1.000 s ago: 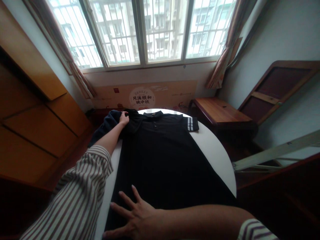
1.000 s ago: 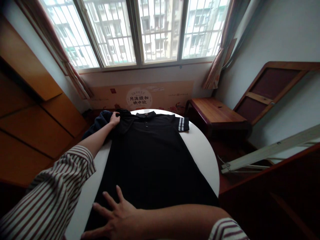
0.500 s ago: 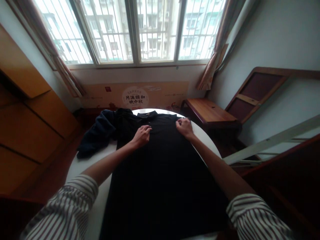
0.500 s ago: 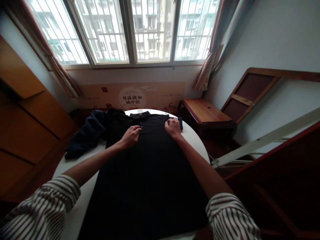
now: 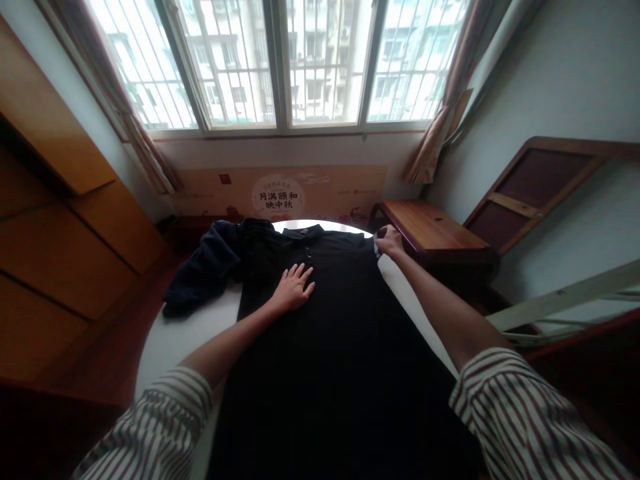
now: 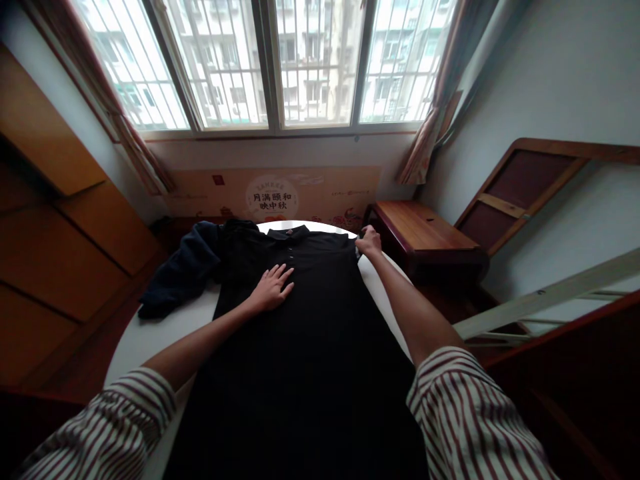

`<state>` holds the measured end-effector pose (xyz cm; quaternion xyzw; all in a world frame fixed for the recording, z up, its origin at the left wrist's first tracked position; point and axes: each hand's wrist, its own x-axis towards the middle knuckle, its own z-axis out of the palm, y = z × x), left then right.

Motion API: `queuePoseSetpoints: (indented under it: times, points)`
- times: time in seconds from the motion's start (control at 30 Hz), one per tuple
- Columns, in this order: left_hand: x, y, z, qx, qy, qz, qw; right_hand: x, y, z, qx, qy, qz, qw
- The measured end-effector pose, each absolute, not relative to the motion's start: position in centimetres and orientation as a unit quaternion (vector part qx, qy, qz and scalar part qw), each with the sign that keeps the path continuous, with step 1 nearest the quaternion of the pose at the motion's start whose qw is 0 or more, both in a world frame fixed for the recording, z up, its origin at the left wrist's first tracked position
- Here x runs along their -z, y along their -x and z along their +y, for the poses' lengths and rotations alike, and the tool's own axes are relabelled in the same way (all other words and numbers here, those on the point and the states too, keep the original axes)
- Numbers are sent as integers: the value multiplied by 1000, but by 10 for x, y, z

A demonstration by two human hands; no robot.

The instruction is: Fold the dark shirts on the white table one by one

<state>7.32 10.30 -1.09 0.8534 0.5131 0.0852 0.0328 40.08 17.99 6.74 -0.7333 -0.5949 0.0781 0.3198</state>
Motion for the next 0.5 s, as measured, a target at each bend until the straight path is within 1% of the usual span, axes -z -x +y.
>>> queuePoseSetpoints:
  times: [0.1,0.2,0.3,0.5]
  points:
    - [13,-73,103,-93,-855,509,32,-67,-385,177,-86,677,-674,282]
    - [14,-73,102,-104,-855,506,32,-59,-372,168,-138,629,-735,215]
    - [15,-73,102,-112,-855,505,32,-51,-369,169,-165,634,-736,170]
    - [13,-74,101,-115,-854,506,32,-56,-378,215,-109,732,-640,210]
